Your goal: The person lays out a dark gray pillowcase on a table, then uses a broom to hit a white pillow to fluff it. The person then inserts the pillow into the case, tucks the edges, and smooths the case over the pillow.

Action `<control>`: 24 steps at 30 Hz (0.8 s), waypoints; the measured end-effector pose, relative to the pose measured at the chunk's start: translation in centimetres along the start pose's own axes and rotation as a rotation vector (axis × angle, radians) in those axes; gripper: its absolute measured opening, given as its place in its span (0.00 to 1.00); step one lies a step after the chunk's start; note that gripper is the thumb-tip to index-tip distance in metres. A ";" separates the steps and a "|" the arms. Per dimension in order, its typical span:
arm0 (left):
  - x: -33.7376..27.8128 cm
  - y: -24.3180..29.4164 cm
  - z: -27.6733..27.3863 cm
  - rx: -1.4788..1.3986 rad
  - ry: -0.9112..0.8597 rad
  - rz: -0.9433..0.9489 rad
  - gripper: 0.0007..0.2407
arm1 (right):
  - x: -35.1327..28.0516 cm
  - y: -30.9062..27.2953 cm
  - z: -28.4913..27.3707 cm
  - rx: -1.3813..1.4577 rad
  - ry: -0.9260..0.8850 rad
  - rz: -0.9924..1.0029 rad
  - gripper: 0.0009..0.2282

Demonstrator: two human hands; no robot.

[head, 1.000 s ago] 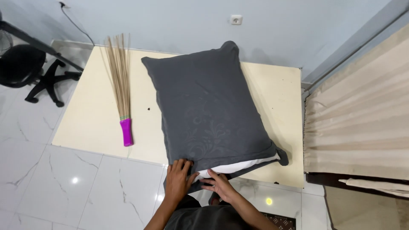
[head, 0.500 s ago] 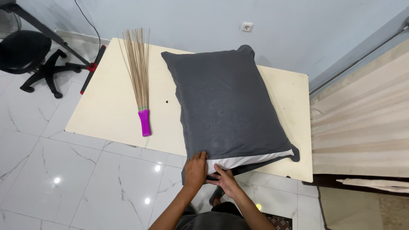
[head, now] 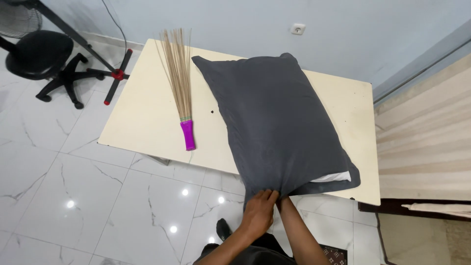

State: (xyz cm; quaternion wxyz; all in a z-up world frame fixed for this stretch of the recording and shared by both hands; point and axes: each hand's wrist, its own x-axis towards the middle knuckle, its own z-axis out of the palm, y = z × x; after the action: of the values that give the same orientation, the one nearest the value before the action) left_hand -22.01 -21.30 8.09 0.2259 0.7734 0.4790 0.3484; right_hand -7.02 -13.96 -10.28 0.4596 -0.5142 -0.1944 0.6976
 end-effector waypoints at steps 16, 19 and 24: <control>5.8 0.6 4.5 0.092 -0.096 0.043 0.15 | -4.7 -4.7 -6.8 0.070 0.304 0.007 0.19; 9.0 0.2 9.2 0.245 -0.097 0.164 0.16 | -1.8 -5.0 -9.7 0.076 0.336 -0.064 0.16; 12.6 -0.4 13.0 0.306 -0.174 0.128 0.16 | 3.1 -1.0 -15.6 0.178 0.237 -0.088 0.12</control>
State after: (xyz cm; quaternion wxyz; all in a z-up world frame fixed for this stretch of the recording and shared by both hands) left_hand -8.67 -10.04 3.29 0.1236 0.8548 0.4549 0.2168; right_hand 7.27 -13.94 -17.37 0.5529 -0.5412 -0.0987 0.6258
